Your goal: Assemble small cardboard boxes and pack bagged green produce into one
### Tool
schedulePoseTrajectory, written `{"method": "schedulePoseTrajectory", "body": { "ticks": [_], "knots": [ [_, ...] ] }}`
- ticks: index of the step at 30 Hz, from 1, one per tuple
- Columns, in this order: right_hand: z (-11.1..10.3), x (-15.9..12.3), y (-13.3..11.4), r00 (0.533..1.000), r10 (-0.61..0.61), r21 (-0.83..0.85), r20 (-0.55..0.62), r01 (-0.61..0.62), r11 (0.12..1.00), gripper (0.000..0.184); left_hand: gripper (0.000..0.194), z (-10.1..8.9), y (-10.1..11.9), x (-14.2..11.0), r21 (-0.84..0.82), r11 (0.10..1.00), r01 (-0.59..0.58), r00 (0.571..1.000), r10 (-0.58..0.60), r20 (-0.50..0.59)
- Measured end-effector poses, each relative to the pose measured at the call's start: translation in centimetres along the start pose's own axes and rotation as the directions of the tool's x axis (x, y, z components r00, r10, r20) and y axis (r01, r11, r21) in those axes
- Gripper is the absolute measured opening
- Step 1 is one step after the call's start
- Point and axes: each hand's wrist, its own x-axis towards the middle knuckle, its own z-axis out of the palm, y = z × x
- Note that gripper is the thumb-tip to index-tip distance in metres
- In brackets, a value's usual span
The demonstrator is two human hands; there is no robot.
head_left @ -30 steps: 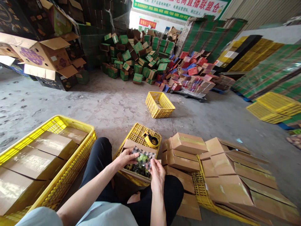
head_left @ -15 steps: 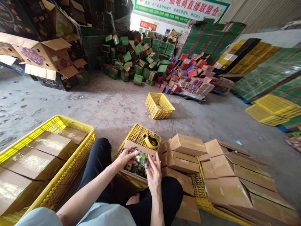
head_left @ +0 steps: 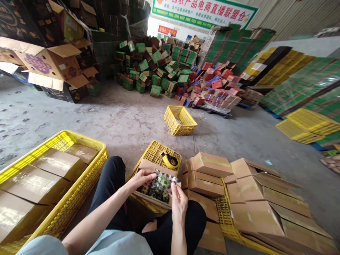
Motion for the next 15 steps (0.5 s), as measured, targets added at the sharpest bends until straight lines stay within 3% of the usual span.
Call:
{"method": "schedulePoseTrajectory", "body": {
  "ticks": [4,9,15],
  "knots": [
    [0.1,0.1,-0.2,0.998,-0.046,-0.056,-0.038,0.044,0.997,0.065,0.059,0.4,0.3,0.0,-0.047,0.999,-0.022,1.000,0.022,0.010],
    [0.2,0.0,-0.6,0.996,-0.076,-0.070,-0.050,0.073,0.995,0.062,0.060,1.2,0.6,-0.1,-0.285,0.958,0.015,0.985,0.035,0.169],
    [0.2,-0.3,-0.9,0.996,-0.075,-0.118,-0.052,0.068,0.991,0.067,0.057,1.3,0.3,0.3,-0.327,0.943,0.057,0.993,-0.019,0.119]
  ]
}}
